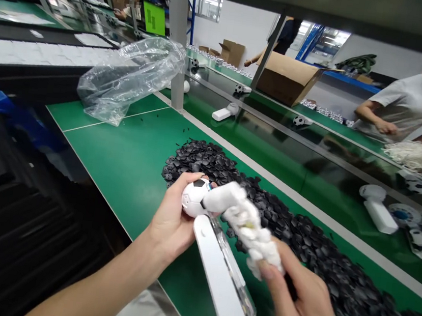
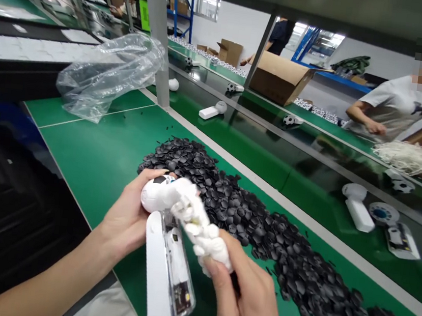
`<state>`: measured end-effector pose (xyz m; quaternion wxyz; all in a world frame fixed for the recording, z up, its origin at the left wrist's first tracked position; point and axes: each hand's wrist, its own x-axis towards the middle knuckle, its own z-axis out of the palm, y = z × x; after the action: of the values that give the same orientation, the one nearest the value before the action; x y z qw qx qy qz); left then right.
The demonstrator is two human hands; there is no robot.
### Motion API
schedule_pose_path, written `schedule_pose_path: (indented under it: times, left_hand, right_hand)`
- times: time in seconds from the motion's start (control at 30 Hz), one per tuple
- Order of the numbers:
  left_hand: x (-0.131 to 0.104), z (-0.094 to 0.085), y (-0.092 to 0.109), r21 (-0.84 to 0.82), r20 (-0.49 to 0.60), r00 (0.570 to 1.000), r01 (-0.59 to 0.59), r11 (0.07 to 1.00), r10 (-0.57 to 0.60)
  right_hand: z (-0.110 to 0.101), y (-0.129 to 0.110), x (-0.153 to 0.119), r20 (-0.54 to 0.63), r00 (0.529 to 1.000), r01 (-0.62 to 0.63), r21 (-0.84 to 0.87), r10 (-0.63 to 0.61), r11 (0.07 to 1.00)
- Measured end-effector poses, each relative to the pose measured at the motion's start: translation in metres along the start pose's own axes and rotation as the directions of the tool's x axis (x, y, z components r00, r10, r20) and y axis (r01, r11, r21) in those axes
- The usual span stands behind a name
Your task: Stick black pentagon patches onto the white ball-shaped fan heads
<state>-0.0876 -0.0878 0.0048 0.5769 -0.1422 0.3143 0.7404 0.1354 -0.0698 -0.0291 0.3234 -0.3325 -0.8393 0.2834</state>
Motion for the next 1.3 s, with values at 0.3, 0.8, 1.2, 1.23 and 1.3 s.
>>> schedule_pose_path:
  times: [0.3, 0.8, 1.2, 1.23, 1.3]
  left_hand:
    - [-0.002, 0.003, -0.005, -0.051, 0.001, 0.999, 0.041, 0.998, -0.041]
    - [-0.009, 0.008, 0.007, -0.143, -0.024, 0.997, 0.066, 0.987, -0.070]
    - [-0.003, 0.001, 0.018, -0.133, 0.034, 0.999, 0.001, 0.991, 0.003]
    - [-0.003, 0.001, 0.019, -0.125, 0.036, 0.999, -0.012, 0.992, 0.016]
    - [-0.002, 0.000, 0.020, -0.090, 0.027, 0.999, -0.020, 0.996, 0.023]
  right_hand:
    - [-0.006, -0.007, -0.003, 0.026, 0.998, -0.048, -0.048, 0.050, 0.998]
    - [-0.013, -0.007, 0.000, -0.177, 0.981, -0.102, -0.142, 0.076, 0.985]
    - [-0.008, -0.011, 0.004, -0.147, 0.988, 0.019, -0.202, -0.050, 0.979]
    - [-0.006, -0.011, 0.005, -0.095, 0.993, 0.044, -0.191, -0.063, 0.981]
    - [-0.002, -0.012, 0.009, 0.060, 0.993, 0.107, -0.176, -0.098, 0.979]
